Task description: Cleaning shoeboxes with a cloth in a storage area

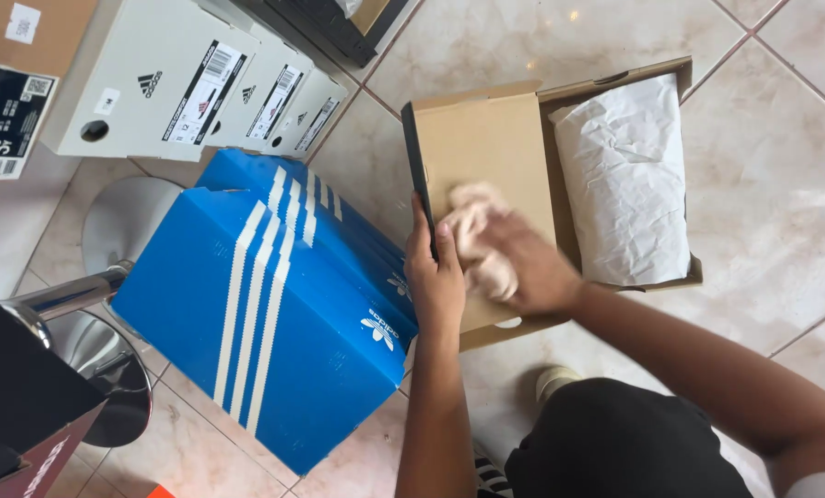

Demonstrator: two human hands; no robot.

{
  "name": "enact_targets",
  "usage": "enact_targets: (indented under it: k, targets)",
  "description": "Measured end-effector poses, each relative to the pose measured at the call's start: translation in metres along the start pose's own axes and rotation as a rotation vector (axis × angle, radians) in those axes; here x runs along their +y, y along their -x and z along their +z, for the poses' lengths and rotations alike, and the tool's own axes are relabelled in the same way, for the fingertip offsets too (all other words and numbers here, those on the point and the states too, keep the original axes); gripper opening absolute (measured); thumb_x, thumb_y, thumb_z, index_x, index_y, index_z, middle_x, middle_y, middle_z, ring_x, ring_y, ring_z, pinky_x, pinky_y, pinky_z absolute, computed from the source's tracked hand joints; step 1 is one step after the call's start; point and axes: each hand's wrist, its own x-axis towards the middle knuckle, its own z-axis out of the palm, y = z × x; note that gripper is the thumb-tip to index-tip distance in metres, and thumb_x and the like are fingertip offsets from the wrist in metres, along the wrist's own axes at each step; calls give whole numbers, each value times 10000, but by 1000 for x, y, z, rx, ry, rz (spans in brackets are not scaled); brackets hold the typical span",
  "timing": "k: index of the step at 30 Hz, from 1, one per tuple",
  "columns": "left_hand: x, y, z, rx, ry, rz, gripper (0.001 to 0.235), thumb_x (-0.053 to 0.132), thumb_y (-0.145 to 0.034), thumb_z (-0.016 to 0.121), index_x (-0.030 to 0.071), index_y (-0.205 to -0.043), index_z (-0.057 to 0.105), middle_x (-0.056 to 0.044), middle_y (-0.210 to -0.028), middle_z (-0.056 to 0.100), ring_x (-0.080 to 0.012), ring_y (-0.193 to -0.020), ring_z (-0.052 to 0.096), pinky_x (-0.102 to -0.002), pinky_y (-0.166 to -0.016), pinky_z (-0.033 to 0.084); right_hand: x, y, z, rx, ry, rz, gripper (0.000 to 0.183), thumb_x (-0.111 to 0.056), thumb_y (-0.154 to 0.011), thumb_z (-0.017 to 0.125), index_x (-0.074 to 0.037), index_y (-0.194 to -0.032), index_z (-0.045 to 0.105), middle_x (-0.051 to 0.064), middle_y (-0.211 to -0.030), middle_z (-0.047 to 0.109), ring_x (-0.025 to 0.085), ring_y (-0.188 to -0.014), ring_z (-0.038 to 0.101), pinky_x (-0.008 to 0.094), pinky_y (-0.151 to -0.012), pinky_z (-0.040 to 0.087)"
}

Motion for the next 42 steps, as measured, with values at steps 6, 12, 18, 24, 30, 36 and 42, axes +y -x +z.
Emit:
enact_targets:
  k: [6, 12, 18, 24, 30, 36, 42]
  targets:
    - [2, 7, 6, 13, -20, 49, 536, 350, -1051, 512, 272, -1573, 418, -203, -1139, 673, -448, -1081, 671, -513, -877, 545, 76, -55, -21, 286, -5, 320, 714, -328, -955, 668, 36, -1543, 491, 336, -1608, 214, 613, -1456, 93, 659, -1229, 210]
    - [6, 6, -1, 36, -41, 66, 510, 379, -1064, 473, 267, -1560, 441, -183, -1127, 674, -422, -1063, 685, -498, -886, 552, -2, -6, -13, -59, -26, -188, 766, -608, -932, 386, -84, -1483, 483, 155, -1621, 384, 372, -1523, 338, 515, -1259, 235]
    - [30, 12, -3, 10, -77, 132, 505, 340, -1069, 490, 224, -1559, 440, -219, -1130, 652, -467, -1048, 666, -539, -848, 543, 71, -59, -24, 256, -334, 355, 963, -426, -930, 747, 66, -1581, 235, 379, -1532, 338, 566, -1437, 357, 585, -1204, 306]
    - [55, 11, -8, -19, -94, 104, 528, 350, -1071, 455, 247, -1585, 389, -206, -1225, 610, -453, -1132, 644, -530, -906, 539, -8, -17, 0, 103, -440, -35, 1137, -808, -845, 376, 44, -1587, 243, 312, -1580, 310, 531, -1492, 254, 633, -1246, 170]
    - [62, 10, -11, -98, -49, 113, 524, 331, -1080, 439, 235, -1590, 367, -240, -1239, 588, -504, -1148, 610, -565, -913, 521, 53, -42, -36, 153, -497, 165, 888, -280, -916, 703, -21, -1603, 204, 256, -1618, 323, 422, -1534, 311, 553, -1284, 268]
    - [65, 14, -11, -81, -68, 159, 545, 341, -1075, 459, 238, -1600, 355, -231, -1253, 579, -479, -1164, 614, -535, -915, 533, 10, -35, -21, 232, -508, -65, 1071, -763, -897, 462, 74, -1544, 299, 348, -1590, 287, 564, -1487, 225, 691, -1230, 179]
    - [98, 26, -20, -265, 5, 162, 668, 412, -1036, 500, 152, -1615, 294, -299, -1306, 557, -535, -1164, 598, -604, -906, 516, 12, 71, -94, 233, -1036, 296, 358, -127, -877, 749, -77, -1230, 710, 131, -1167, 768, 278, -1126, 716, 533, -973, 569]
